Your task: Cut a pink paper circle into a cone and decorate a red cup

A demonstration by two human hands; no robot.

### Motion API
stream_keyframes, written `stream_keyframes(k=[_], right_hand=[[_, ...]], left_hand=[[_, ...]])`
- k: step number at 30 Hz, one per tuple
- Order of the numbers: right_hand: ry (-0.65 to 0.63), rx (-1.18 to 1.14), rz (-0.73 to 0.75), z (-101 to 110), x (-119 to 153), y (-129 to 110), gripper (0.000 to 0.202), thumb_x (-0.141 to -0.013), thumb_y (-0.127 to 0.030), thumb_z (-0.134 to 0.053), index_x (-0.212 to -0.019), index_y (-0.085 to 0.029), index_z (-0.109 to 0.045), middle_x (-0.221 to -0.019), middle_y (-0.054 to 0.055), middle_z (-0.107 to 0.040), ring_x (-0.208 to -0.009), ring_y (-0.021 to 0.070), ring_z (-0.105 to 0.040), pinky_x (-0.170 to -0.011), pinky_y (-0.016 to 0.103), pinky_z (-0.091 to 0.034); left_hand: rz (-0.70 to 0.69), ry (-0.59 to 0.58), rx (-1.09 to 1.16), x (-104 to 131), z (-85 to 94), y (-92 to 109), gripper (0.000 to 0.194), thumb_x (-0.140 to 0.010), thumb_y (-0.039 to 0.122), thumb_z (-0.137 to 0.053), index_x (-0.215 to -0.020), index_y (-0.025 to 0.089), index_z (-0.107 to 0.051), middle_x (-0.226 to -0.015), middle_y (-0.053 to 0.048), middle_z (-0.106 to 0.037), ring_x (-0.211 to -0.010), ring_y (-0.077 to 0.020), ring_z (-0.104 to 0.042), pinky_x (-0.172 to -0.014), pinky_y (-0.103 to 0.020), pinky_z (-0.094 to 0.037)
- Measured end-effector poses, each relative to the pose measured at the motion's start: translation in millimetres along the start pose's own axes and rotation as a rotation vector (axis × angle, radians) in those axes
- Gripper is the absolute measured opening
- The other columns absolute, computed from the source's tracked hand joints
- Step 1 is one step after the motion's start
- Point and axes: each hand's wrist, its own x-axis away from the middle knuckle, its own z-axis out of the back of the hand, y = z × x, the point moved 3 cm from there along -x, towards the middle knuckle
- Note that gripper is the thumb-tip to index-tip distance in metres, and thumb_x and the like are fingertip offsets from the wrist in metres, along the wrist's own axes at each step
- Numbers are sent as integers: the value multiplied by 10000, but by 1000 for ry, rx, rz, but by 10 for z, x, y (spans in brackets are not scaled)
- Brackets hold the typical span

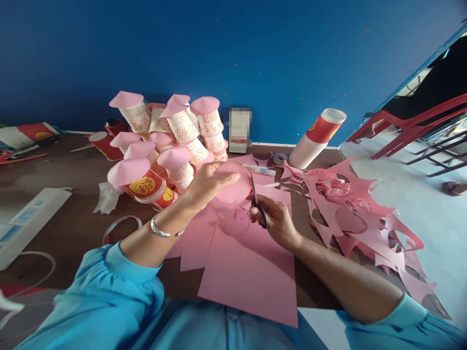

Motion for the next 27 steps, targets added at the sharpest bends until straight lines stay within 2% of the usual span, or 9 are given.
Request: stream_keyframes(k=[8, 16, 19, 22, 24, 27], right_hand=[[-18, 23, -29, 11, 5, -70, 389, -865, -499, -731, -1072, -170, -719, -575, -45, -574, -512, 115, -507, -497, 265, -430], [-41, -184, -96, 21, -40, 9, 485, -842, -611, -756, -1061, -182, -691, -678, -5, -660, -611, 139, -573, -558, 274, -447], [9, -245, -73, 35, -63, 41, 473, -782, -563, -830, -1052, -207, -674, -748, 0, -684, -673, 151, -598, -588, 277, -457], [58, -268, -6, 50, -83, 17, 426, -745, -472, -877, -1017, -233, -651, -848, -1, -697, -782, 162, -632, -695, 296, -505], [83, -292, 7, 55, -91, -3, 411, -725, -422, -894, -995, -239, -644, -863, -16, -684, -787, 147, -624, -738, 295, -514], [103, -332, -40, 51, -94, -2, 419, -681, -369, -917, -971, -239, -644, -804, -47, -645, -684, 113, -574, -635, 254, -463]], left_hand=[[17, 20, 0, 4, 7, 3, 308, -787, 464, -766, -842, 165, -717, -833, -21, -671, -773, -162, -543, -682, -292, -416], [-45, 15, 45, -5, 33, 25, 300, -803, 435, -775, -890, 149, -748, -899, -39, -727, -869, -187, -614, -814, -317, -474], [5, -9, 44, -2, 19, 25, 309, -774, 443, -796, -858, 149, -748, -868, -36, -737, -824, -182, -625, -779, -311, -487], [14, -106, 18, 6, -35, 23, 298, -764, 428, -796, -874, 151, -774, -881, -45, -767, -827, -193, -656, -783, -316, -512], [9, -172, -22, 11, -78, 5, 297, -767, 419, -787, -899, 153, -794, -905, -59, -786, -848, -212, -680, -784, -326, -529], [25, -218, -114, 21, -132, -41, 327, -779, 442, -775, -926, 152, -809, -902, -73, -797, -846, -236, -697, -747, -337, -538]])
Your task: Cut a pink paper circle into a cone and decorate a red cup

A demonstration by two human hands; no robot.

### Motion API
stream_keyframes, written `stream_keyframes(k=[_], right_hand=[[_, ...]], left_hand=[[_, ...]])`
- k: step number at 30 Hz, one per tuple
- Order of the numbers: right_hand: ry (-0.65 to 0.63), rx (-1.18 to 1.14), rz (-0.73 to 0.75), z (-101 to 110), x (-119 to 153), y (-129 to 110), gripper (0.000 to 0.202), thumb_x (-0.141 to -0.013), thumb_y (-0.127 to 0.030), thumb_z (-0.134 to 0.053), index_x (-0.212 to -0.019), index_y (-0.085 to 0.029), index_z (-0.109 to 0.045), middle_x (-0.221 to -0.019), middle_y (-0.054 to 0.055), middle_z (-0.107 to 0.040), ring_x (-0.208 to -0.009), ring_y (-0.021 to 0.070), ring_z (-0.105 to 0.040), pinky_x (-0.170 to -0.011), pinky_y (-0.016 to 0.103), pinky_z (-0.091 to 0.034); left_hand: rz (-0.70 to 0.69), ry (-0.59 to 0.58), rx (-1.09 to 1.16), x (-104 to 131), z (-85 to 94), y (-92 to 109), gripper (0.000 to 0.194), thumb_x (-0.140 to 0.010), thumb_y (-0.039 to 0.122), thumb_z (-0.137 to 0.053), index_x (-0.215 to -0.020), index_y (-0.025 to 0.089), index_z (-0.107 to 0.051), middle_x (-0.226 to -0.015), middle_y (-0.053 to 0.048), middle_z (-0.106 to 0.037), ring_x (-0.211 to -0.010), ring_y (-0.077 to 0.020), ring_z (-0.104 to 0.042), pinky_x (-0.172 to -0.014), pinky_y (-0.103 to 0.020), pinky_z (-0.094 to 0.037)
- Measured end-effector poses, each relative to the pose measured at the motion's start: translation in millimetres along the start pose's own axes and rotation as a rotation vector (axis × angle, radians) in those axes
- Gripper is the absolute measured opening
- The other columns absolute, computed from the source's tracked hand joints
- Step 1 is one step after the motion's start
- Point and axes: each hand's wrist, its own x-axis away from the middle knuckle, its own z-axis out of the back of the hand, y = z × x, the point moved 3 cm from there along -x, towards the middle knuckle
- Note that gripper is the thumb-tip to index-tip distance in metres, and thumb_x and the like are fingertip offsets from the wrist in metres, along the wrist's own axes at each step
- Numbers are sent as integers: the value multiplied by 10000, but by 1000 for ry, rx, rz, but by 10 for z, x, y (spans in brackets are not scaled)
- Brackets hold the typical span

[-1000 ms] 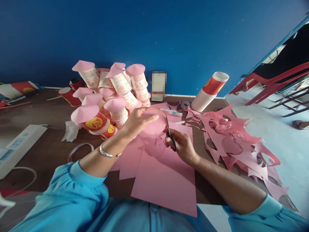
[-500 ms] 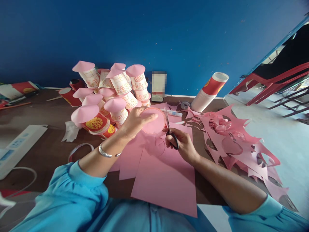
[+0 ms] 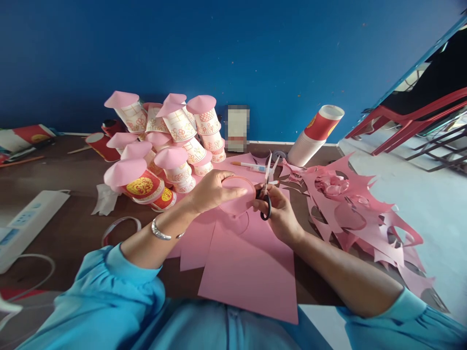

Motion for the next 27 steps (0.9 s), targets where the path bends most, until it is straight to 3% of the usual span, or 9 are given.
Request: stream_keyframes(k=[3, 8, 13, 18, 24, 27], right_hand=[[0, -26, -49, -6, 0, 20, 417, -656, -339, -921, -938, -237, -631, -748, -63, -624, -592, 95, -517, -536, 238, -381], [30, -68, -64, 6, -20, 5, 411, -641, -316, -914, -928, -237, -631, -698, -75, -592, -585, 98, -511, -527, 240, -356], [62, -73, -42, 18, -29, -29, 375, -653, -314, -903, -891, -231, -625, -657, -82, -559, -592, 99, -518, -551, 240, -381], [33, -64, -77, -32, 25, 37, 395, -667, -372, -913, -876, -236, -606, -677, -63, -612, -607, 118, -568, -550, 246, -411], [-153, -14, -132, -115, 83, 80, 418, -697, -451, -924, -898, -217, -640, -700, -26, -667, -593, 117, -552, -534, 244, -417], [-153, 35, -102, -79, 67, 53, 443, -736, -546, -889, -886, -210, -641, -725, -10, -660, -616, 125, -570, -537, 250, -425]], left_hand=[[-1, -9, -19, 3, -47, -17, 361, -787, 460, -772, -962, 148, -815, -939, -82, -805, -884, -247, -708, -772, -343, -545], [7, 1, 66, 10, -67, -10, 334, -795, 422, -773, -978, 144, -807, -956, -83, -799, -885, -234, -703, -770, -333, -537], [-47, 97, 35, 3, -24, -2, 227, -783, 385, -784, -800, 161, -751, -725, -11, -694, -691, -162, -585, -618, -277, -437], [-20, 199, 67, 15, -65, -34, 291, -826, 401, -757, -675, 174, -657, -618, 31, -570, -608, -112, -462, -566, -257, -350], [86, 175, 263, 21, -129, -82, 333, -781, 475, -799, -880, 159, -763, -823, -34, -749, -734, -165, -634, -669, -273, -503], [96, 207, 233, 12, -82, -79, 365, -746, 489, -820, -856, 146, -758, -801, -35, -741, -737, -173, -630, -650, -266, -489]])
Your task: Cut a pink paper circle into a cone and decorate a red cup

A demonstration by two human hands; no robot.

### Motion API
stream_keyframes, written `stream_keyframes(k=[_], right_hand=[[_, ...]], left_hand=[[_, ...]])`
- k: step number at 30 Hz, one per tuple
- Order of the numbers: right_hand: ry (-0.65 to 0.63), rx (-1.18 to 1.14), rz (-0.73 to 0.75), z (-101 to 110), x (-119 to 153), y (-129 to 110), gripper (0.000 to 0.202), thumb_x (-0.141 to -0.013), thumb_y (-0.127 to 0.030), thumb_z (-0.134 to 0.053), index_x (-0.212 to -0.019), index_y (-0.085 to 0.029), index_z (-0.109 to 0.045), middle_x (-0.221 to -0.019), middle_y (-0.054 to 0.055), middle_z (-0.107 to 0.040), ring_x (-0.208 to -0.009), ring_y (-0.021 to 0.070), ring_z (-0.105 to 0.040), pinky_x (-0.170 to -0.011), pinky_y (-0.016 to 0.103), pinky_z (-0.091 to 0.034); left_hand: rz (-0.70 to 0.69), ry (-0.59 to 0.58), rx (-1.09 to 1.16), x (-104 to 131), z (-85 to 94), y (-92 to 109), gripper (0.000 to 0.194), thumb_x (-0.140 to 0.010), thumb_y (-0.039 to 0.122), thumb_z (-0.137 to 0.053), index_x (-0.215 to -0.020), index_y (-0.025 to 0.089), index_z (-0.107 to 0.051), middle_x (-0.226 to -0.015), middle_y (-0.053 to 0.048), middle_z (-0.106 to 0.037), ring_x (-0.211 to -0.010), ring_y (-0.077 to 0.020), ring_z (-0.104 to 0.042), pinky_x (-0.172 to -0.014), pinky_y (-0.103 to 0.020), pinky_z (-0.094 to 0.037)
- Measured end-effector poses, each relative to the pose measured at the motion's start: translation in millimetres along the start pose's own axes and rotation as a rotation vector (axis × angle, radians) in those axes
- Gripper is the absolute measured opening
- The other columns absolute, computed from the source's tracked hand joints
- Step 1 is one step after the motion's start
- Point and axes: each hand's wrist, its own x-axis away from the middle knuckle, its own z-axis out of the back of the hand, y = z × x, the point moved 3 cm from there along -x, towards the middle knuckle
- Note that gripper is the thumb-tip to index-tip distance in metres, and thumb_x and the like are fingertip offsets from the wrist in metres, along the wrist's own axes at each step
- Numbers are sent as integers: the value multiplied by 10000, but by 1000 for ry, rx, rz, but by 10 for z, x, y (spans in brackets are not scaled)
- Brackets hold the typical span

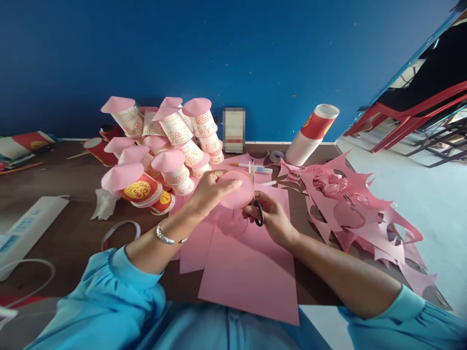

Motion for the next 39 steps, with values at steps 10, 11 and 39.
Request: stream_keyframes(k=[10, 11, 39], right_hand=[[61, 314, 160, 105, -8, -23, 458, -786, -543, -851, -1075, -207, -738, -725, -17, -634, -658, 131, -556, -635, 284, -480], [64, 346, 176, 107, -6, -25, 455, -796, -543, -841, -1085, -206, -742, -720, -17, -634, -659, 132, -555, -642, 285, -484], [48, 369, 178, 106, 2, -51, 409, -801, -500, -842, -1078, -202, -800, -689, -11, -652, -597, 124, -531, -592, 281, -481]], left_hand=[[-103, 39, -103, -59, 229, 108, 302, -741, 441, -786, -782, 152, -711, -696, 13, -614, -669, -137, -514, -613, -264, -394], [-111, 40, -107, -60, 237, 116, 298, -737, 437, -785, -754, 155, -690, -680, 20, -593, -658, -131, -497, -605, -263, -376], [-113, 5, -241, -17, 236, 217, 333, -727, 448, -738, -831, 134, -776, -740, -22, -698, -695, -168, -588, -619, -274, -434]])
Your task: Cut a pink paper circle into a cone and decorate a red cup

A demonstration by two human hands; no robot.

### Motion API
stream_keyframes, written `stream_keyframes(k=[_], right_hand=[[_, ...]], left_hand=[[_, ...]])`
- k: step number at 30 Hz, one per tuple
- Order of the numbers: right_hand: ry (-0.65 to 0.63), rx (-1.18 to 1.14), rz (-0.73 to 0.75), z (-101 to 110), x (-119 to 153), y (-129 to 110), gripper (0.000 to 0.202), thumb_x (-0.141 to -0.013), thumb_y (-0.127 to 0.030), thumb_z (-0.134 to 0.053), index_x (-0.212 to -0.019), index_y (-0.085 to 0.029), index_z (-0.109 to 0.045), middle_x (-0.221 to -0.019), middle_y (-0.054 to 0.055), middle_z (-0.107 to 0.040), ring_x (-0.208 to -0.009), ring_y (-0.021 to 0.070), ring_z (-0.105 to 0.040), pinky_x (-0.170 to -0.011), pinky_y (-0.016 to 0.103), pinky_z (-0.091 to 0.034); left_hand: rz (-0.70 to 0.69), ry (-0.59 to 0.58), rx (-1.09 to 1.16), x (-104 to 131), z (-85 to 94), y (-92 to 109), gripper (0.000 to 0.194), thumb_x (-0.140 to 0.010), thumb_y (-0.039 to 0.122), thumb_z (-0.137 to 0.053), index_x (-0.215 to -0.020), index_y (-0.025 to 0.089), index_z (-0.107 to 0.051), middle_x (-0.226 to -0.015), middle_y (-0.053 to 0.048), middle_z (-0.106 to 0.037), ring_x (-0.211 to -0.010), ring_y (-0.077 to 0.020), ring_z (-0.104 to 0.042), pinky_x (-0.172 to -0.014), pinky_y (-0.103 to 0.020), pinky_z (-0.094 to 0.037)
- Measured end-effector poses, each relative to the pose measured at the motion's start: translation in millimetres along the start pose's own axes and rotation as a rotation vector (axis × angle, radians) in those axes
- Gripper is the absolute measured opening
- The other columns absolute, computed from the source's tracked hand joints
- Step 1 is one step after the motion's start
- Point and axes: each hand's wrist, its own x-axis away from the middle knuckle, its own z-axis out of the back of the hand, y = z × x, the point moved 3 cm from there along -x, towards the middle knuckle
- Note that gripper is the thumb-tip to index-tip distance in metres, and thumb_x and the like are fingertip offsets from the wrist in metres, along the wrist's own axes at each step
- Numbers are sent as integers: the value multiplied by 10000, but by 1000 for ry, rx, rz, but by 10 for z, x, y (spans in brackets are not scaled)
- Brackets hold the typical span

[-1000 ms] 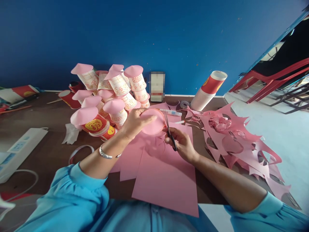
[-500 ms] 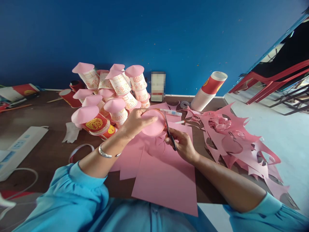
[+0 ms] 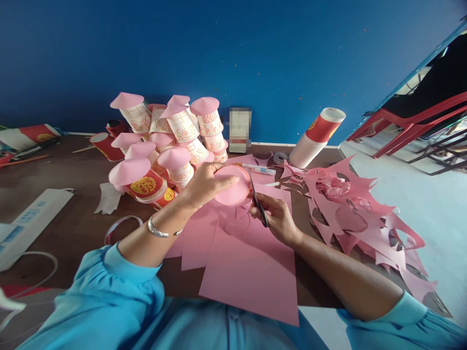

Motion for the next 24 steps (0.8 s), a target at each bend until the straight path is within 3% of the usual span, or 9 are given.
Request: stream_keyframes(k=[19, 24], right_hand=[[-23, -54, -51, -26, 13, -7, 416, -802, -502, -835, -1070, -188, -783, -671, -20, -626, -552, 105, -485, -549, 266, -472], [-27, -68, -53, -32, 20, -13, 366, -824, -454, -816, -1070, -187, -778, -657, -31, -612, -543, 97, -469, -556, 265, -470]], left_hand=[[19, -40, 45, 0, -12, -52, 364, -755, 473, -752, -897, 140, -794, -792, -27, -694, -751, -173, -585, -654, -280, -418], [22, -24, 33, -1, -6, -61, 335, -747, 474, -761, -799, 143, -745, -729, -5, -636, -705, -153, -540, -624, -272, -385]])
